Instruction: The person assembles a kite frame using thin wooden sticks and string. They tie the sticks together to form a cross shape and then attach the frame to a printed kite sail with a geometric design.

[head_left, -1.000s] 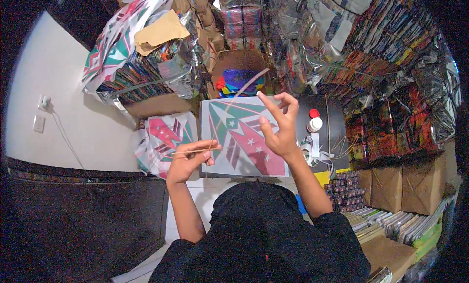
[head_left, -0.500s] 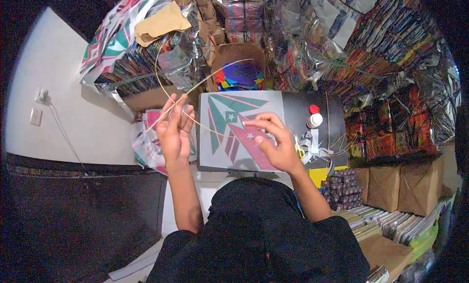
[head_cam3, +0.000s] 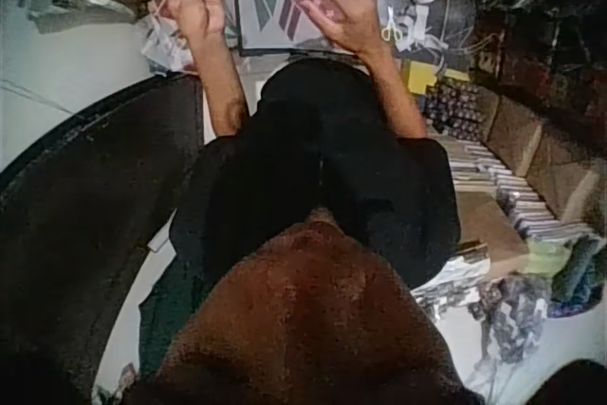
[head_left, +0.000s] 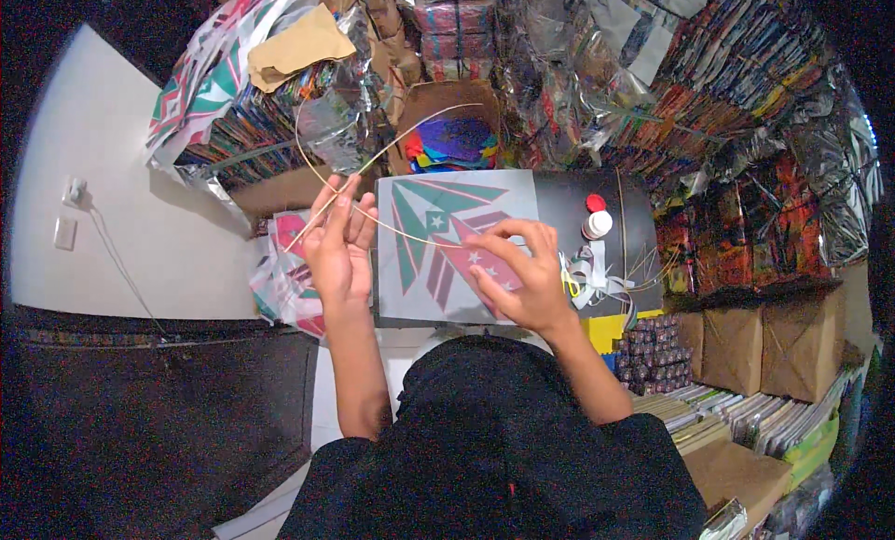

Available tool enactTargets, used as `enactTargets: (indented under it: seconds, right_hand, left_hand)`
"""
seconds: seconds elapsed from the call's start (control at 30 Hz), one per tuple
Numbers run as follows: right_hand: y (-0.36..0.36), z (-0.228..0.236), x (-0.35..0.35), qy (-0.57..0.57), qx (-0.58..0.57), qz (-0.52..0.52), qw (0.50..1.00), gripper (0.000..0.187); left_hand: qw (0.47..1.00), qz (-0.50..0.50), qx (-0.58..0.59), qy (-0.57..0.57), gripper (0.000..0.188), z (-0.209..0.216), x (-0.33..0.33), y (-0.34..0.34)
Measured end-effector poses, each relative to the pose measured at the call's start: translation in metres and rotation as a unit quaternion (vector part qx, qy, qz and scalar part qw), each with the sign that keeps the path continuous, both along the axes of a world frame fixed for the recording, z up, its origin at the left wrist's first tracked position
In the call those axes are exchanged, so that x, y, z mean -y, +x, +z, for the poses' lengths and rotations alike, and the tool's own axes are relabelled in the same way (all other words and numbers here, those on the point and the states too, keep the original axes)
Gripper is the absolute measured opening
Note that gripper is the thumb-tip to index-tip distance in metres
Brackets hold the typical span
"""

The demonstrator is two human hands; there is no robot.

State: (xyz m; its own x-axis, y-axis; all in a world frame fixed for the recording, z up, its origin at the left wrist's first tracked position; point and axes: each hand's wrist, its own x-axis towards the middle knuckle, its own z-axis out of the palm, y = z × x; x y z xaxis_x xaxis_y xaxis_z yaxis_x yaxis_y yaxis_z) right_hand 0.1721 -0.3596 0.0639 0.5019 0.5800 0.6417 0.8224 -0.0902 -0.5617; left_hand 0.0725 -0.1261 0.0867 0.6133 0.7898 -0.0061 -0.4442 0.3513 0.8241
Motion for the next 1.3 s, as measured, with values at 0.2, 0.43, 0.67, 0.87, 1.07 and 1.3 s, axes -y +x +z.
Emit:
enactTargets:
  seconds: [0.2, 0.43, 0.67, 0.87, 1.07, 1.3]
  right_hand:
    - [0.007, -0.006, 0.005, 0.011, 0.015, -0.069, 0.997, 0.036]
    - [0.008, -0.007, -0.002, -0.013, 0.057, -0.057, 0.997, 0.035]
    - [0.015, -0.01, -0.001, -0.01, 0.083, -0.064, 0.994, 0.035]
    - [0.028, -0.019, 0.01, -0.015, 0.086, -0.086, 0.992, 0.036]
    - [0.037, -0.03, 0.016, -0.019, 0.074, -0.115, 0.99, 0.032]
    - [0.039, -0.029, 0.017, -0.034, 0.036, -0.127, 0.991, 0.032]
  left_hand:
    - [1.0, 0.029, 0.007, -0.007, 0.042, 0.001, 0.002, -0.004]
    - [0.999, 0.051, -0.018, -0.005, 0.042, 0.001, 0.008, -0.002]
    - [0.998, 0.053, -0.017, -0.027, 0.043, 0.0, -0.001, -0.005]
    - [0.998, 0.054, -0.026, -0.034, 0.042, -0.003, -0.013, -0.009]
    - [0.998, 0.04, -0.015, -0.038, 0.042, -0.007, -0.022, -0.011]
    - [0.998, 0.048, -0.01, -0.038, 0.042, -0.007, -0.023, -0.009]
